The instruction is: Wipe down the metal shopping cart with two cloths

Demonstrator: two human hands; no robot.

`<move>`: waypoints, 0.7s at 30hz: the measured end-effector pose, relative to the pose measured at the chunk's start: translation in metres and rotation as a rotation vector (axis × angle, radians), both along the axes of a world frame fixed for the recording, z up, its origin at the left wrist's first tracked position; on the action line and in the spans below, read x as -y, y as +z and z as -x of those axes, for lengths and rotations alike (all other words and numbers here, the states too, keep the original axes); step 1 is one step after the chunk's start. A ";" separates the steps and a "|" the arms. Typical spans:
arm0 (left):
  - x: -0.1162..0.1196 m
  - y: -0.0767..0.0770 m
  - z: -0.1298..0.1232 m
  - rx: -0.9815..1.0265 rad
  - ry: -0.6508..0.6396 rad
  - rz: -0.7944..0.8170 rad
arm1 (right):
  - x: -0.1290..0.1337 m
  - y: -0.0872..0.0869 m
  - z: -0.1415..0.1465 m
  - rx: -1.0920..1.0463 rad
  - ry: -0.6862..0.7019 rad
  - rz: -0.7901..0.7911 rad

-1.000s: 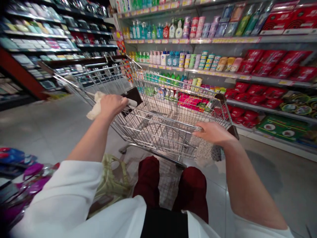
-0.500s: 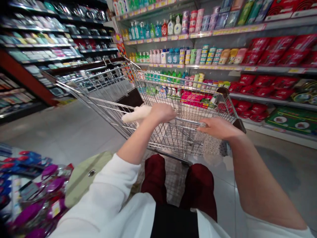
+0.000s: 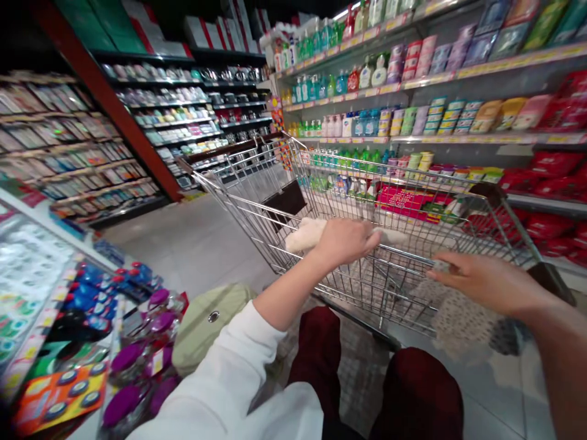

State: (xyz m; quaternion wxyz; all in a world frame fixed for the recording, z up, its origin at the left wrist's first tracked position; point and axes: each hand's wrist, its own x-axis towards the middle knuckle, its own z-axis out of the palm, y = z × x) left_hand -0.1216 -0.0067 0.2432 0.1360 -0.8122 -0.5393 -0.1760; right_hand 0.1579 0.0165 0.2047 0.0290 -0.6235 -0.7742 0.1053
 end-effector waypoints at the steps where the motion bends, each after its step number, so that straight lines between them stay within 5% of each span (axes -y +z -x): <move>1: -0.004 0.002 0.016 -0.013 0.035 0.008 | -0.001 -0.002 -0.002 -0.013 -0.003 -0.002; 10: -0.033 0.028 0.216 0.007 0.474 0.053 | -0.001 -0.004 -0.001 -0.008 -0.069 -0.004; 13: -0.040 0.033 0.265 0.045 0.561 -0.008 | -0.001 -0.004 -0.001 -0.026 -0.082 -0.016; 16: -0.044 0.030 0.286 0.098 0.588 -0.066 | -0.002 -0.007 -0.002 -0.019 -0.071 -0.030; 21: -0.047 0.013 0.279 0.186 0.650 -0.223 | -0.002 -0.006 -0.001 0.056 -0.084 -0.029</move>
